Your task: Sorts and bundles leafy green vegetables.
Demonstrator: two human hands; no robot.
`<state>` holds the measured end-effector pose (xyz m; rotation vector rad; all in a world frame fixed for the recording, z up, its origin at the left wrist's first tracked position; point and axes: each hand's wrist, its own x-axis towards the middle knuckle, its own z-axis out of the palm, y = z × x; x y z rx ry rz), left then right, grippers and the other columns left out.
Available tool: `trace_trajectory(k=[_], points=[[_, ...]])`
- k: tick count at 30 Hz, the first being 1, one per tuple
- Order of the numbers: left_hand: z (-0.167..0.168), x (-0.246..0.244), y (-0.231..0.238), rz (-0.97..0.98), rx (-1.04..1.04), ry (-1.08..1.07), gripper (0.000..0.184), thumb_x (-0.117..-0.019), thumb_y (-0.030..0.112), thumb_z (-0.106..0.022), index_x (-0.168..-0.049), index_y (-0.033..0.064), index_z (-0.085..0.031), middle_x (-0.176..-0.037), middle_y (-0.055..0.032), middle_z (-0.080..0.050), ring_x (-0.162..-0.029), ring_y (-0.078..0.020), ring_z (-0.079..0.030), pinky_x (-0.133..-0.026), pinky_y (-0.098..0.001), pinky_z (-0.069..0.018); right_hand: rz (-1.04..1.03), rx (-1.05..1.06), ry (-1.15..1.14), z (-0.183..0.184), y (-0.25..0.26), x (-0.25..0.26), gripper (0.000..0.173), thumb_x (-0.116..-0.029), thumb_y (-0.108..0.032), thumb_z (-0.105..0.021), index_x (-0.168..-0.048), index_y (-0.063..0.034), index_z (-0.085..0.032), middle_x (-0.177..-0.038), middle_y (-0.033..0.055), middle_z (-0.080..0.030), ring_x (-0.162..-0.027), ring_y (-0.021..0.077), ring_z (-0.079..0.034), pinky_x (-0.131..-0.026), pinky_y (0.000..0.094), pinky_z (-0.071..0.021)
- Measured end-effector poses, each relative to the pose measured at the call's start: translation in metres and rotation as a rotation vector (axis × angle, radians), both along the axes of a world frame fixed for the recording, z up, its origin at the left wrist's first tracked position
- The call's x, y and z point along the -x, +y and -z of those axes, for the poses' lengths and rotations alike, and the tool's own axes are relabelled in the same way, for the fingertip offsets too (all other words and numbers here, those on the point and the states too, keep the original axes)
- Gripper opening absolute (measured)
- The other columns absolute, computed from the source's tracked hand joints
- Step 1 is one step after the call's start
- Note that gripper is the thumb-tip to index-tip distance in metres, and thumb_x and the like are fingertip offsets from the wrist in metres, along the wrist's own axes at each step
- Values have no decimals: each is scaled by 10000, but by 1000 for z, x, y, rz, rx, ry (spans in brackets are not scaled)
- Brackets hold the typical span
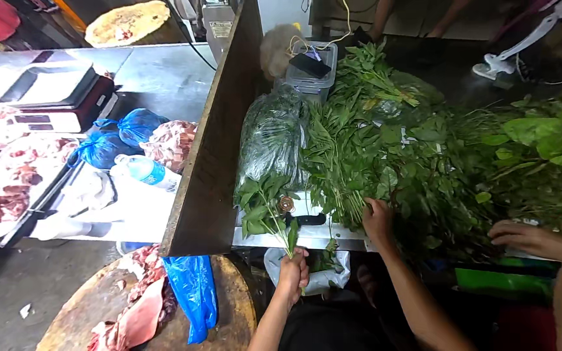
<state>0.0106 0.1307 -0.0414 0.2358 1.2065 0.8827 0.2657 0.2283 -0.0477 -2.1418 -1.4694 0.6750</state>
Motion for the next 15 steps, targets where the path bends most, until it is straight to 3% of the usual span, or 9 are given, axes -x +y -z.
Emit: trace_trajectory(k=[2, 4, 6, 7, 9, 12, 15], points=[[0, 4, -3, -1, -2, -2, 271, -1123, 163, -349, -1006, 34, -556, -508, 41, -368, -351, -46, -339, -332, -188, -318, -27, 234, -36, -2, 18, -8, 400, -1043, -277, -553, -1351, -30, -619, -1240, 238, -661, -1174, 407, -630, -1022, 592, -476], [-3, 8, -3, 5, -11, -13, 276, -1124, 172, -355, -1010, 35, -565, -515, 43, -367, -354, -42, -333, -331, -185, -313, -42, 313, 54, -13, 28, -11, 395, -1039, -332, -573, -1285, -32, -652, -1154, 222, -694, -1087, 384, -665, -966, 596, -499], [-7, 12, -3, 6, -13, -48, 283, -1123, 176, -348, -1008, 43, -571, -512, 53, -359, -352, -34, -329, -329, -180, -307, -25, 260, 231, -28, 31, -13, 387, -1056, -348, -565, -1239, -25, -671, -1022, 177, -690, -887, 287, -652, -829, 495, -527], [-9, 14, -4, -2, -11, -70, 289, -1123, 178, -346, -1002, 44, -572, -509, 54, -356, -348, -33, -327, -327, -177, -308, 5, 236, 337, -32, 32, -13, 384, -1060, -359, -556, -1234, -37, -670, -884, 111, -629, -699, 195, -563, -662, 393, -492], [-13, 17, -4, -12, -8, -107, 296, -1125, 175, -336, -998, 46, -570, -506, 57, -353, -346, -32, -328, -328, -175, -312, 82, 232, 568, -36, 36, -15, 351, -1071, -351, -539, -1226, -56, -650, -709, 5, -485, -513, 88, -415, -487, 262, -388], [-14, 18, -2, -17, -20, -122, 302, -1125, 173, -329, -992, 49, -570, -506, 56, -358, -346, -31, -333, -328, -175, -316, 138, 54, 729, -42, 35, -19, 291, -1076, -289, -530, -1173, -42, -649, -624, -44, -417, -455, 50, -360, -441, 217, -346], [-15, 21, -2, -33, -24, -125, 302, -1125, 174, -334, -991, 47, -573, -507, 56, -360, -345, -31, -332, -324, -177, -318, 104, -209, 679, -56, 24, -19, 290, -1061, -232, -531, -1192, -5, -655, -649, -33, -477, -488, 52, -418, -473, 233, -399]])
